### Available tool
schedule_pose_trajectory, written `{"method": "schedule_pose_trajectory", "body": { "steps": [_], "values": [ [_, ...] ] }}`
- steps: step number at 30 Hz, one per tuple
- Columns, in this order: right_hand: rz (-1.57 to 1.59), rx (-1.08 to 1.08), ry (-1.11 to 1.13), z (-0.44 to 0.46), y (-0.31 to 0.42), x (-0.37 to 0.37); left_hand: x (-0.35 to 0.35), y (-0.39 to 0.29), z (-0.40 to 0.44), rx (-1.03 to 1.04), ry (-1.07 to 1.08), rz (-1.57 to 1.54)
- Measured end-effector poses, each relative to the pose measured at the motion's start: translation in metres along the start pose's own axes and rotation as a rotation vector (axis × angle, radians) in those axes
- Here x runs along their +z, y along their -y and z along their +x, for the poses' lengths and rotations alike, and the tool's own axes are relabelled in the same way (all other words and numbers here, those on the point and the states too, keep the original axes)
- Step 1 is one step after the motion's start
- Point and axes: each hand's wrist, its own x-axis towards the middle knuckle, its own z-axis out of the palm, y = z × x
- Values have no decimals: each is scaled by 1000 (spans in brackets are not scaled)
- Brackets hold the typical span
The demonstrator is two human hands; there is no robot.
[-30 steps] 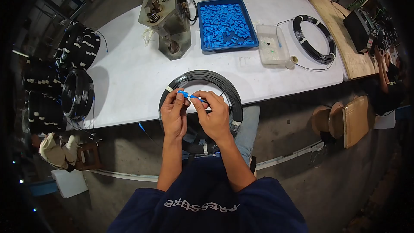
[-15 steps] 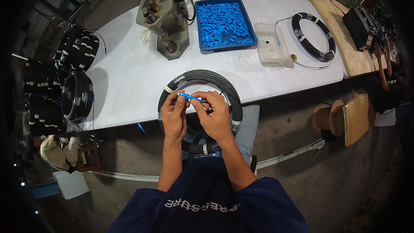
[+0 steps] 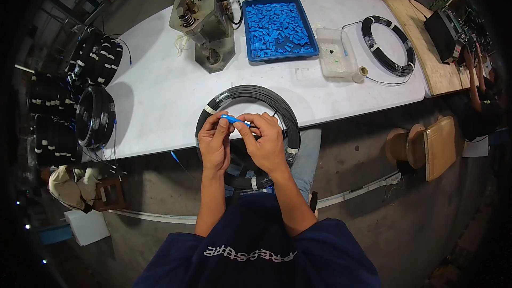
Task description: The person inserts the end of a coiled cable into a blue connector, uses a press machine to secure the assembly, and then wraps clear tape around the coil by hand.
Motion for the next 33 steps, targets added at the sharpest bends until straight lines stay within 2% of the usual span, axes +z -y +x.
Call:
{"method": "schedule_pose_trajectory", "body": {
  "steps": [3, 5, 12, 17, 23, 25, 33],
  "values": [
    [19, -20, -24, 0, -3, 1, 0, 0, 0, 0, 1, 6],
    [-90, -81, -44, 1, -4, 1, 0, -1, 0, 0, 0, 9],
    [-37, -63, -64, 0, -9, 2, 0, -4, 1, -20, -7, 12],
    [-67, -243, -105, 2, -14, 2, 2, -8, 1, -6, -20, -8],
    [-87, -196, -106, 2, -11, -4, -6, -15, 2, -26, 84, 132],
    [-77, -193, -84, 1, -14, -6, -4, -25, 3, -16, 148, 276],
    [62, -139, -2, -5, -25, -1, -24, -31, 2, -60, 170, 382]
  ]
}}
